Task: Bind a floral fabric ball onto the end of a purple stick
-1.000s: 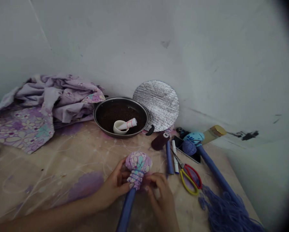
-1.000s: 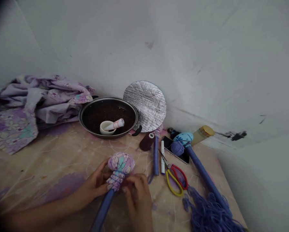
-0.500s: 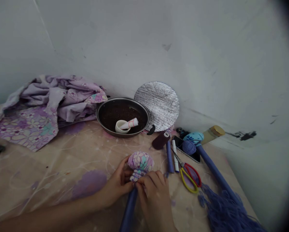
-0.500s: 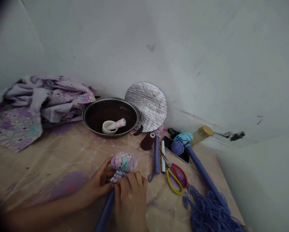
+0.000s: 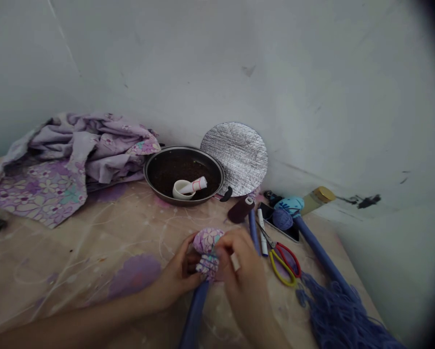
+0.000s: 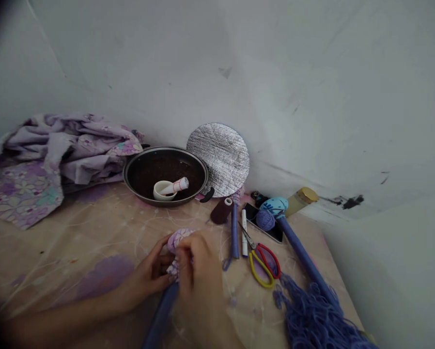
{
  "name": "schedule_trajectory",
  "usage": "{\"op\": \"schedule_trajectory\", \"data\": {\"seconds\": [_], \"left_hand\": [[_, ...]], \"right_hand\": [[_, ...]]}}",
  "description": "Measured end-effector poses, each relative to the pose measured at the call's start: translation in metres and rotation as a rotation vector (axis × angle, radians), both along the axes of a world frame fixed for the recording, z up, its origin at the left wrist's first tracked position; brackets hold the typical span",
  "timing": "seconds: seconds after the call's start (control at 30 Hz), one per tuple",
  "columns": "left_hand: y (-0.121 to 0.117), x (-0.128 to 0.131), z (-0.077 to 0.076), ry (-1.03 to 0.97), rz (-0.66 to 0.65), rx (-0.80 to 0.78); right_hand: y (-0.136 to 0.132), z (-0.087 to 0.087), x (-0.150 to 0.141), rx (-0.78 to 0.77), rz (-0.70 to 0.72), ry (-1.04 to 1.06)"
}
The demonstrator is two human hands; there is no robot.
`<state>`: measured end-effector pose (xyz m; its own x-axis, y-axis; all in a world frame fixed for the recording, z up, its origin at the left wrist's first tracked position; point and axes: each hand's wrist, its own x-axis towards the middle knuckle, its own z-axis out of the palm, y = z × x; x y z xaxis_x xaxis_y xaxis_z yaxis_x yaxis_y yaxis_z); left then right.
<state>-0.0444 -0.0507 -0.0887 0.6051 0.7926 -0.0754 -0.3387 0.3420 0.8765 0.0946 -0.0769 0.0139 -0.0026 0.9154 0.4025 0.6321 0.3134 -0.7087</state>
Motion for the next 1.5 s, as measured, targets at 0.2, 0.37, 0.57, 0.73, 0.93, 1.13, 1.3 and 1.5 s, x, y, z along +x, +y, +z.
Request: {"op": "schedule_trajectory", "data": {"seconds": [0.2, 0.37, 0.57, 0.73, 0.93, 1.13, 1.3, 1.5], "left_hand": [[0.004, -0.002, -0.006, -0.044, -0.038, 0.009], [0.003, -0.001, -0.006, -0.082, -0.056, -0.005], [0.004, -0.001, -0.004, -0.047, -0.056, -0.025], [0.004, -0.001, -0.008, -0.064, -0.048, -0.013], [0.005, -0.002, -0.004, -0.027, -0.044, -0.018], [0.005, -0.001, 0.000, -0.045, -0.040, -0.035], [0.004, -0.001, 0.007, -0.031, -0.023, -0.102], [0.006, -0.003, 0.015, 0.025, 0.017, -0.169]], "right_hand": [[0.021, 0.030, 0.029, -0.303, 0.034, 0.650], [0.026, 0.040, 0.044, -0.166, 0.022, 0.778], [0.022, 0.049, 0.056, -0.383, 0.031, 1.022], [0.025, 0.035, 0.065, -0.140, -0.143, 1.110], [0.023, -0.002, 0.078, 0.282, -0.486, 0.653], [0.005, -0.039, 0.064, -0.401, -0.123, 1.117], [-0.005, -0.060, 0.047, -0.530, -0.073, 1.151], [-0.007, -0.079, 0.046, -0.689, 0.018, 0.982]]}}
